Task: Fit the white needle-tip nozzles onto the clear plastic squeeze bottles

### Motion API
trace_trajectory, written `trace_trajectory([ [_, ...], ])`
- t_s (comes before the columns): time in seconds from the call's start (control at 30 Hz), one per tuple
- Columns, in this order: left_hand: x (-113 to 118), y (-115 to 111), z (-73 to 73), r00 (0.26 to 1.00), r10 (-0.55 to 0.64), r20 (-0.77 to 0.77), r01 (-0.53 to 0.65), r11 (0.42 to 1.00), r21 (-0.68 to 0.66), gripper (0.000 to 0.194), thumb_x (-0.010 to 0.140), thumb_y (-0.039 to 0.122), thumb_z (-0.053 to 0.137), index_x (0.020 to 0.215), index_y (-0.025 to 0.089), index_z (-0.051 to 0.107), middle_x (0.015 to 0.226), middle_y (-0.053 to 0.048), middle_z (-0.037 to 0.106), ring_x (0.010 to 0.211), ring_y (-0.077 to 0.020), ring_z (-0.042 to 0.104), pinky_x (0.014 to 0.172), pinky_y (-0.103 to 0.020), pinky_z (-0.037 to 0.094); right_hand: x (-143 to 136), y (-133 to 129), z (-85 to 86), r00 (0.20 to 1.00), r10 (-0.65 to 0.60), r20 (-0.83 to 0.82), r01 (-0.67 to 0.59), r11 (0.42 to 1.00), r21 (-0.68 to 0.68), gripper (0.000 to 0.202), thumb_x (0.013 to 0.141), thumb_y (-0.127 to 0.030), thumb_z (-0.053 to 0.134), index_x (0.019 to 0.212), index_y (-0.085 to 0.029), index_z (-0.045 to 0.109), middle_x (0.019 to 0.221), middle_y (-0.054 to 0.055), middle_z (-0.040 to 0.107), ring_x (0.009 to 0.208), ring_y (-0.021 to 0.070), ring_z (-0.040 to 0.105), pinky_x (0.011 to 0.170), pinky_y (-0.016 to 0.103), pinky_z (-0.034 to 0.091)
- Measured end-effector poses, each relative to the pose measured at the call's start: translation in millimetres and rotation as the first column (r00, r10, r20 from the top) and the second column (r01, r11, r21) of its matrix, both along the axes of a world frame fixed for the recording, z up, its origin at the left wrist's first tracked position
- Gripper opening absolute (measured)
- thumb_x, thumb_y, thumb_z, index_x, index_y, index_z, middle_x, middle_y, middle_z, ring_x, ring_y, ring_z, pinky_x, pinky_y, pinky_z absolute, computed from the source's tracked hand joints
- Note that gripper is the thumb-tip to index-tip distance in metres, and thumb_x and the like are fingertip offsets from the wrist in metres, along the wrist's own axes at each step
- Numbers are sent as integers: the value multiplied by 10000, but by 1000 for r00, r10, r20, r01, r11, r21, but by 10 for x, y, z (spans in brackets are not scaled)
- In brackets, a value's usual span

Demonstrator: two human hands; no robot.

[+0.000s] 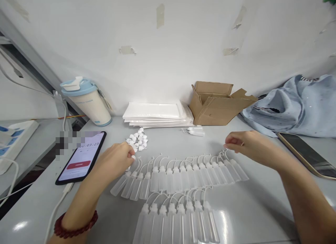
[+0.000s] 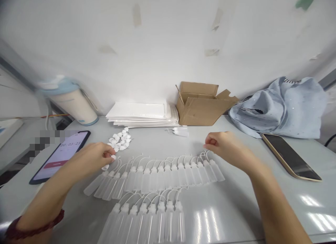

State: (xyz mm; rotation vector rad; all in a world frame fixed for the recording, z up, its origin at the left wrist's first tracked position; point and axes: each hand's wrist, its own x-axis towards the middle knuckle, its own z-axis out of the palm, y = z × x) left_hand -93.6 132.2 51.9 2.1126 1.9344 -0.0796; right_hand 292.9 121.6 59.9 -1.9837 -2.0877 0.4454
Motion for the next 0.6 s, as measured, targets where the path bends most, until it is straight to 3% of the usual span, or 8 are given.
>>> trace_trajectory([
  [0.1, 72, -21, 46, 999, -9, -50, 9, 1000, 11, 188, 763, 242, 458, 629, 203, 584, 684, -57, 638, 654, -222, 577, 534, -285, 283, 133, -5, -2, 996, 9, 86, 5, 987, -159, 238, 785, -367, 587, 609, -217, 642, 594, 62, 660, 521, 207, 596, 492, 329, 425],
  [0.27, 191, -28, 104, 999, 39, -36, -40, 999, -7, 212, 753, 273, 490, 556, 201, 519, 635, -38, 611, 617, -198, 541, 525, -275, 284, 135, -29, -6, 993, 38, 111, -6, 962, -272, 274, 799, -402, 553, 649, -201, 663, 650, 78, 675, 552, 200, 597, 517, 322, 422],
  [0.4, 193, -12, 113, 995, 95, 17, -95, 995, 21, 215, 768, 317, 488, 628, 199, 600, 695, -48, 669, 681, -212, 585, 547, -272, 322, 72, -91, 76, 989, 38, 144, 16, 935, -355, 289, 810, -395, 512, 665, -189, 652, 673, 73, 678, 598, 196, 604, 571, 317, 426],
  [0.6, 247, -82, 199, 974, 136, 179, -168, 971, 172, 307, 820, 387, 467, 774, 164, 673, 739, -66, 719, 721, -238, 625, 629, -286, 390, 40, -171, 234, 987, -3, 159, 75, 889, -453, 274, 773, -401, 540, 618, -182, 595, 620, 64, 673, 587, 182, 580, 546, 290, 380],
])
